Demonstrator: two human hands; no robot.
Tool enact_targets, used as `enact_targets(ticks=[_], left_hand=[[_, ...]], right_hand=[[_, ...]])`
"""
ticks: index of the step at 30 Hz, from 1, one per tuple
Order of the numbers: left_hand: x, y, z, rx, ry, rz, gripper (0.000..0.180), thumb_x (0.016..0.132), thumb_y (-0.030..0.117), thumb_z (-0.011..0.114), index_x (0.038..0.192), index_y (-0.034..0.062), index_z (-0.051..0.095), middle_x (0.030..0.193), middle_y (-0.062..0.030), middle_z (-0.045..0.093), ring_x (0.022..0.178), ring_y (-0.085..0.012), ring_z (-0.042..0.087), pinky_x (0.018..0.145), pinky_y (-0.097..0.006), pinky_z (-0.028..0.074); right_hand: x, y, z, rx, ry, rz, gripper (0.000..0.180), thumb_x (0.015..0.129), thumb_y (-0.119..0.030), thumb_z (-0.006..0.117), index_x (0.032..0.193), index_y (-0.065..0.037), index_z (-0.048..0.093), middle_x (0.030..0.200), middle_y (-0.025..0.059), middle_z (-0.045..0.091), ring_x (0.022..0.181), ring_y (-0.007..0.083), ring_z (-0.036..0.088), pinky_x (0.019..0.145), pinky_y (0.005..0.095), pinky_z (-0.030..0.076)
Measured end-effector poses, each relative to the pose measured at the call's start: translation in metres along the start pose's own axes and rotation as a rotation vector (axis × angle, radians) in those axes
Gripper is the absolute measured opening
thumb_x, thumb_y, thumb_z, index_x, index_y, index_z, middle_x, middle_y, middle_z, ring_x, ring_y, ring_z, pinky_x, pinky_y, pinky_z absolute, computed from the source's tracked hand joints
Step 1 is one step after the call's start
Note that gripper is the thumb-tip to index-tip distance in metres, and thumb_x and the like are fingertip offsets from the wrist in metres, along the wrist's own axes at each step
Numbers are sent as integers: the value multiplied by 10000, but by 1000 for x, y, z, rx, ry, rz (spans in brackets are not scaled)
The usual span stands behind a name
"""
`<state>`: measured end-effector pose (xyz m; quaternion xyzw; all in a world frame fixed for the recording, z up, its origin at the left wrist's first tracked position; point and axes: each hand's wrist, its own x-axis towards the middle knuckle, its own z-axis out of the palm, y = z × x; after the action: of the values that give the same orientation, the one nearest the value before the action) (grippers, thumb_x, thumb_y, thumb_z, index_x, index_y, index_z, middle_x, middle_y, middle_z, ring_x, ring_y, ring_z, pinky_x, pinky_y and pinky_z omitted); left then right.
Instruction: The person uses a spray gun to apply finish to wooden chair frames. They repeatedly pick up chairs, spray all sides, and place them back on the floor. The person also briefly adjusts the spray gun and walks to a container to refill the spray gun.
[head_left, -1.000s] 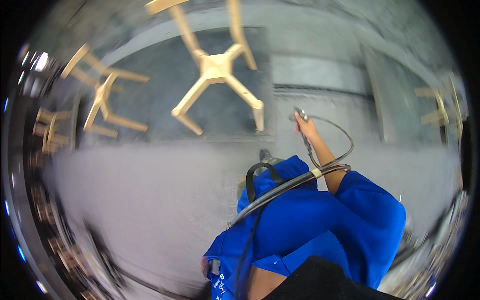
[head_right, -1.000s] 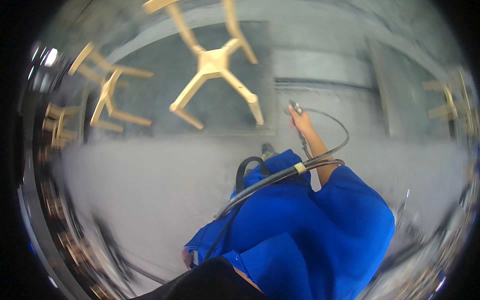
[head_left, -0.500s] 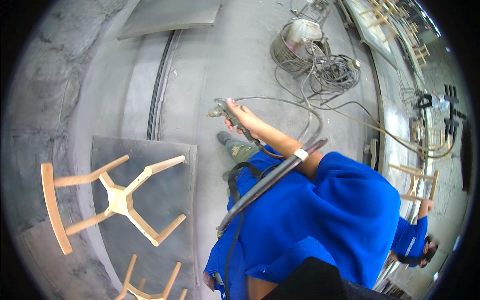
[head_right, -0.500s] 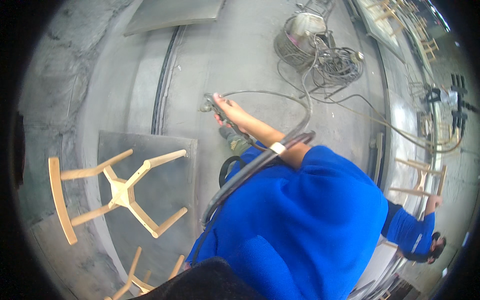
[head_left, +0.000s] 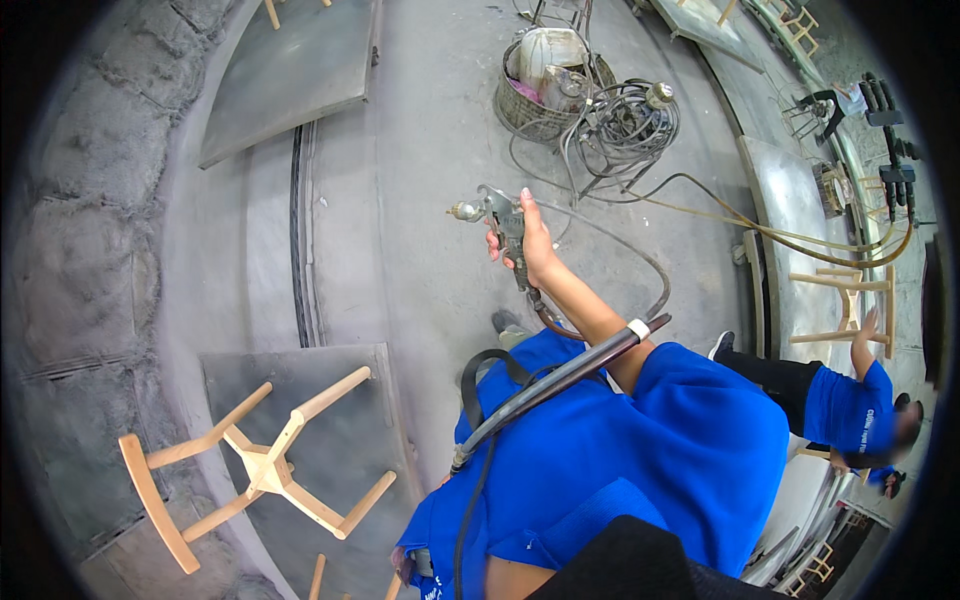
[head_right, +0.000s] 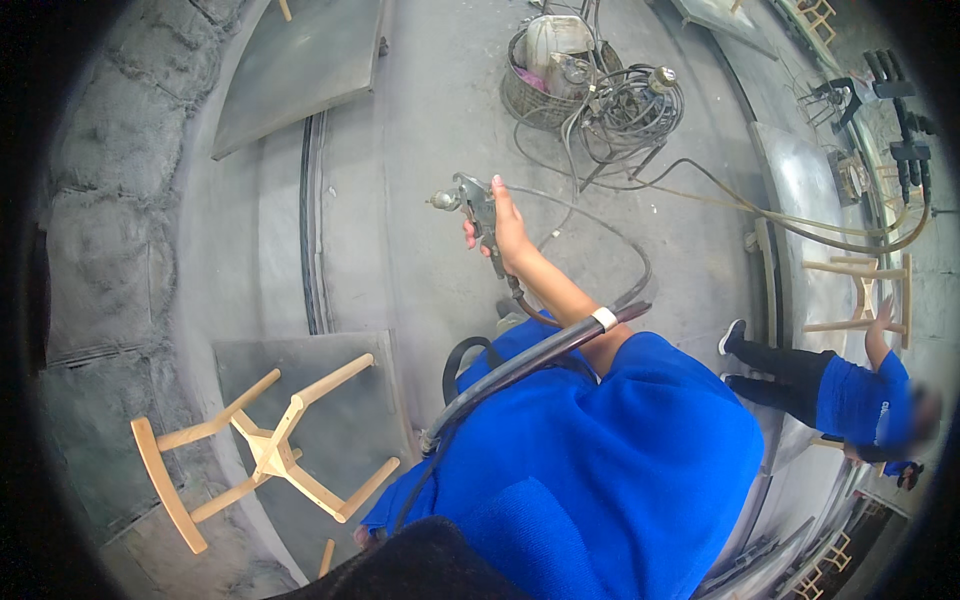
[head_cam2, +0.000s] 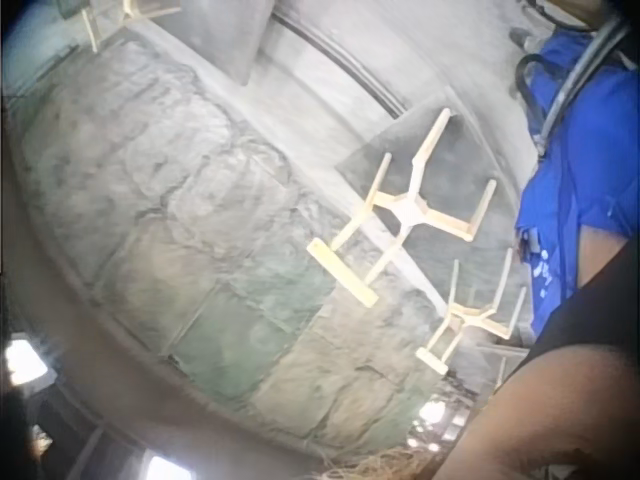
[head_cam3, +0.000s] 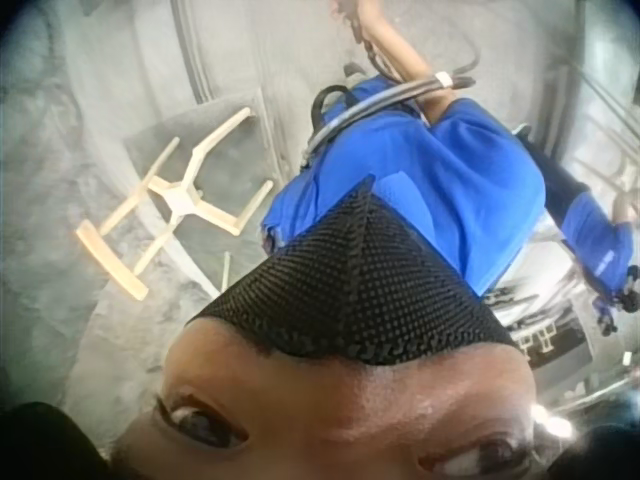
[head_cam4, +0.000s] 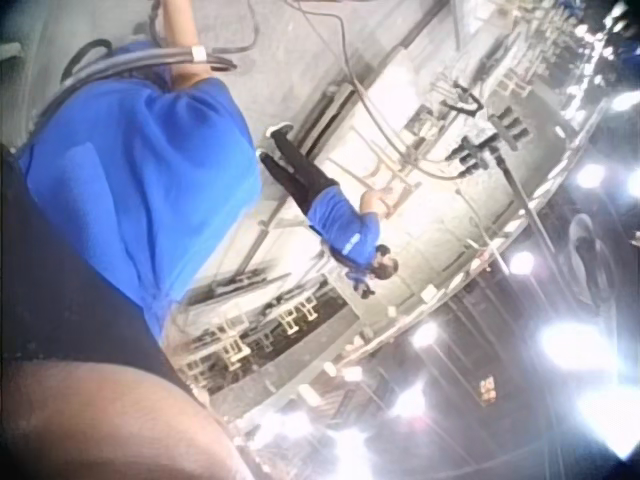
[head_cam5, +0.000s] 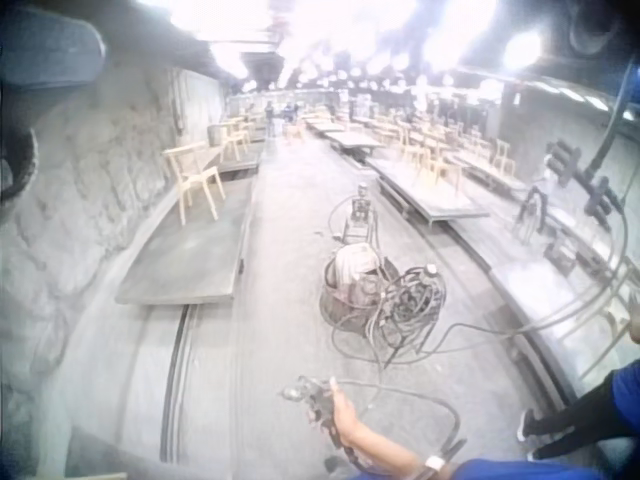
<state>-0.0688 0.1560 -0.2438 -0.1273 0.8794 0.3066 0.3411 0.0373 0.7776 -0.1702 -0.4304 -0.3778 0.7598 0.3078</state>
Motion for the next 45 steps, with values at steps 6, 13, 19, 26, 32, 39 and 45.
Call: enact_targets(ticks=[6, 13, 19, 26, 32, 39, 45], left_hand=[[-5, 40, 35, 70, -69, 20, 397, 1029, 376, 535, 1166, 12, 610, 1089, -59, 638, 1009, -146, 578, 892, -308, 432], [-13, 61, 56, 126, -112, 14, 402, 1028, 388, 534, 1149, 13, 612, 1071, -54, 635, 995, -141, 574, 878, -305, 430], [-16, 67, 57, 170, -152, 46, 407, 1027, 398, 533, 1134, 14, 613, 1056, -49, 632, 982, -136, 570, 866, -302, 428], [-20, 51, 42, 190, -195, 109, 413, 1025, 409, 531, 1116, 15, 615, 1038, -43, 629, 968, -131, 566, 852, -299, 426], [-21, 6, 16, 197, -229, 157, 419, 1024, 419, 530, 1101, 16, 617, 1023, -39, 626, 955, -127, 563, 840, -297, 424], [-17, -66, -16, 189, -296, 181, 427, 1023, 430, 529, 1084, 17, 619, 1005, -33, 623, 940, -122, 558, 825, -294, 421], [-29, -111, -35, 206, -327, 186, 435, 1022, 440, 527, 1069, 18, 621, 990, -28, 620, 928, -117, 555, 813, -291, 420]], right_hand=[[18, 3, -37, -6, -22, 33, 805, 961, -753, 257, 1020, -27, 598, 698, 56, 605, 571, 145, 608, 400, 234, 378], [27, 17, -64, 86, -10, 114, 715, 986, -707, 283, 1003, -58, 584, 681, 54, 606, 543, 144, 603, 387, 245, 370], [24, 12, -76, 119, 6, 122, 764, 969, -734, 276, 1017, -39, 589, 691, 51, 606, 550, 147, 607, 394, 235, 380], [2, 9, -86, 126, 85, 33, 832, 924, -798, 288, 1025, -33, 601, 714, 46, 610, 580, 146, 620, 418, 230, 382], [-66, 36, -92, 174, 63, 56, 829, 942, -783, 272, 1025, -30, 609, 738, 55, 630, 585, 148, 624, 424, 229, 383], [-166, 82, -94, 160, 99, 66, 849, 947, -771, 277, 1050, 5, 604, 709, 72, 610, 568, 160, 612, 405, 238, 393], [-239, 86, -125, 165, 134, 16, 742, 982, -716, 291, 993, -43, 604, 692, 52, 616, 546, 151, 606, 402, 238, 373]])
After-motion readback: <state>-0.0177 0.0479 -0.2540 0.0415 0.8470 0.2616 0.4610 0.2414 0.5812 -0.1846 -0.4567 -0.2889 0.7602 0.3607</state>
